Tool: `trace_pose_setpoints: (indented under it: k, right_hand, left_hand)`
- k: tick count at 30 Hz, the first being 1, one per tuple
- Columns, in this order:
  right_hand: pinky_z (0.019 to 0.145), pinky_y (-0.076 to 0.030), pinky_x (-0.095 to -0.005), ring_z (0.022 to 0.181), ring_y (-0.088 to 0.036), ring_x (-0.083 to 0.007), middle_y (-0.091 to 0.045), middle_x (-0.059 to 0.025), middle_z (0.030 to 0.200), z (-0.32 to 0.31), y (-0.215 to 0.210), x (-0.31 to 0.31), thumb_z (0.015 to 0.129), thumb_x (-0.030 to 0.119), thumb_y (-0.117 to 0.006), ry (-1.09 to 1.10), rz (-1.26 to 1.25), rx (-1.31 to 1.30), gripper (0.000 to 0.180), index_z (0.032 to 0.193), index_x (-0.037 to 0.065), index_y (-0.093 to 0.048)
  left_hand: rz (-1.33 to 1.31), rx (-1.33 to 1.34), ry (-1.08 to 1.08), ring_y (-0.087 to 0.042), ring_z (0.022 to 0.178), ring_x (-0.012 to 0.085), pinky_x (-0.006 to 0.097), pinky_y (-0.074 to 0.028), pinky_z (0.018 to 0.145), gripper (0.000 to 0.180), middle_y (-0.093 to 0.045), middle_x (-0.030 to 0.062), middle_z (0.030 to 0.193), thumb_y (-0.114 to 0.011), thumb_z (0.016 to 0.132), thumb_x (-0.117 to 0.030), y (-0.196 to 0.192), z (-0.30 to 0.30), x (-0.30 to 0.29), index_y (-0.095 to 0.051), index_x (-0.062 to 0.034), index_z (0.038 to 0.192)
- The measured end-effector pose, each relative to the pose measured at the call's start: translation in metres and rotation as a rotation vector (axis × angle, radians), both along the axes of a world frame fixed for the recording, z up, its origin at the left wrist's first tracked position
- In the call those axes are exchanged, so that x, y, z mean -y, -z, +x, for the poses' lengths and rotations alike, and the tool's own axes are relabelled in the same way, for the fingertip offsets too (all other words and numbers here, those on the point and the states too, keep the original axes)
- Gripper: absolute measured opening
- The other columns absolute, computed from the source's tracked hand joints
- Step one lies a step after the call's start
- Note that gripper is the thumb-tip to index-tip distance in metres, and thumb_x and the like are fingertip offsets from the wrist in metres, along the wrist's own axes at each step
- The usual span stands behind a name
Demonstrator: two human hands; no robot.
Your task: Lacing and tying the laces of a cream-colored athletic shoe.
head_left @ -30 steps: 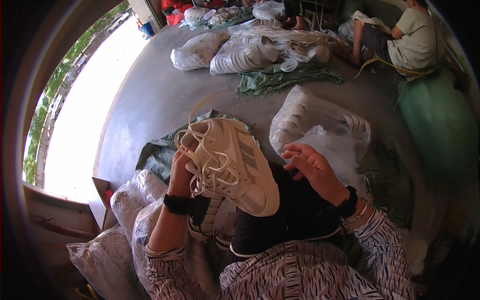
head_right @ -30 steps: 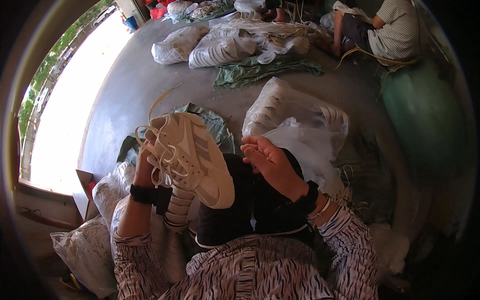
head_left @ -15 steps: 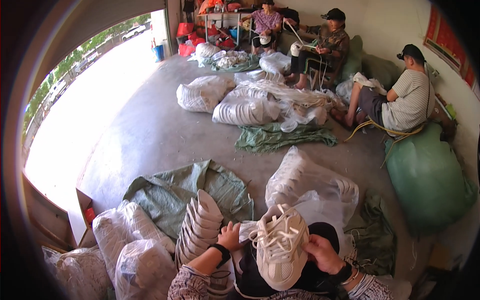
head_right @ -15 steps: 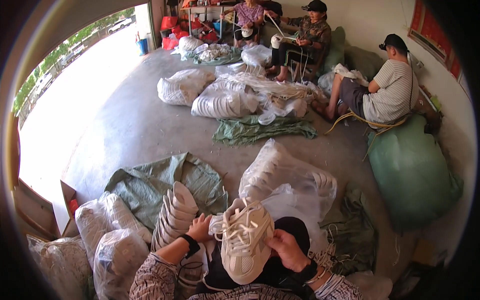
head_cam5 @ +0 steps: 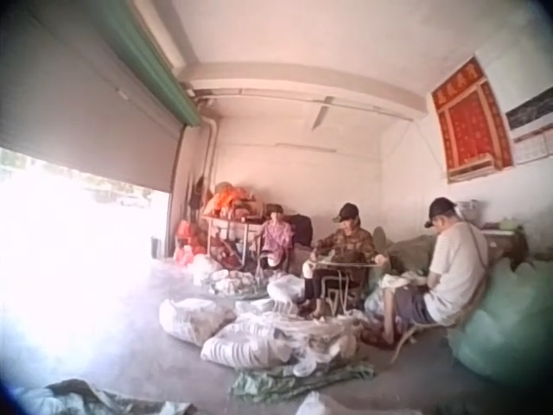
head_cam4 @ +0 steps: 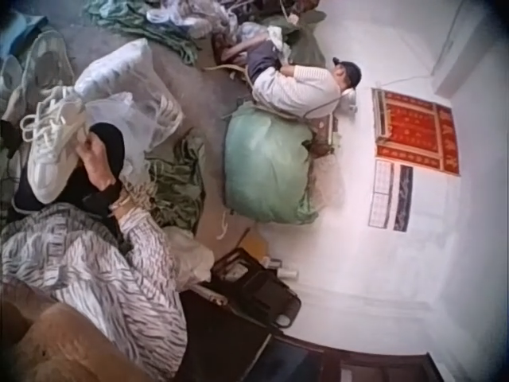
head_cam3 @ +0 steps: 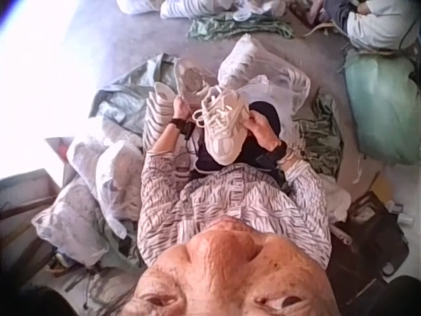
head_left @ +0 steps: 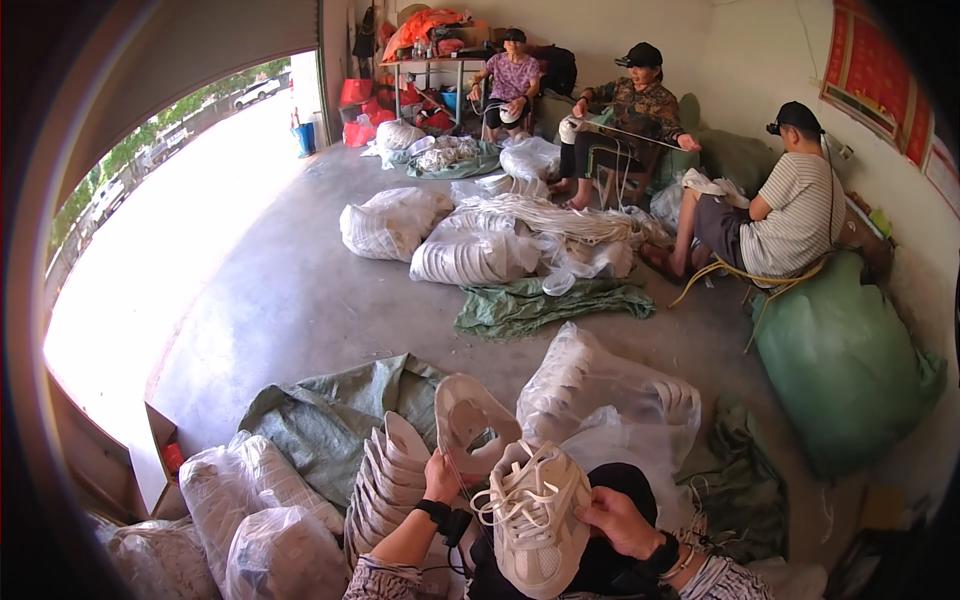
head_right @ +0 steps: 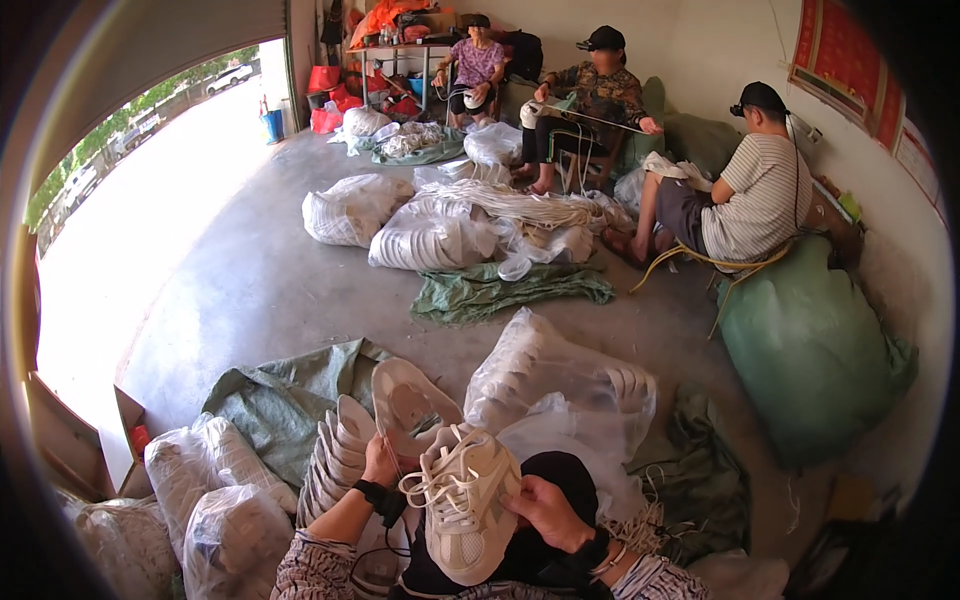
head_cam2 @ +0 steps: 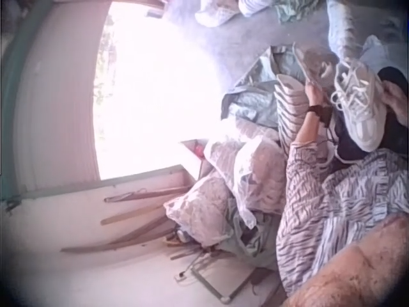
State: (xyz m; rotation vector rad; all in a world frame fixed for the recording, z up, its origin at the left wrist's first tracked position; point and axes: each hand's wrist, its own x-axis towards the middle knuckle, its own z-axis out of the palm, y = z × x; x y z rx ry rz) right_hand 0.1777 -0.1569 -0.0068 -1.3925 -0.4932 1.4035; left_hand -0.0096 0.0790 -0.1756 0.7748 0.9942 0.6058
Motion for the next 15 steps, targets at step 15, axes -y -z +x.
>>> trace_pose_setpoints:
  k: [15]
  right_hand:
    - [0.059, -0.051, -0.0242, 0.071, -0.064, -0.0149, -0.063, -0.0093, 0.093, 0.023, -0.033, 0.005, 0.092, 0.018, -0.053, -0.092, -0.034, 0.339, 0.031, 0.116, -0.001, -0.051]
  left_hand:
    - [1.397, -0.194, 0.231, -0.049, 0.118, 0.0323, 0.035, -0.041, 0.096, 0.069, -0.045, 0.0155, 0.136, -0.07, 0.073, -0.015, -0.172, 0.008, 0.069, -0.041, -0.0102, 0.135]
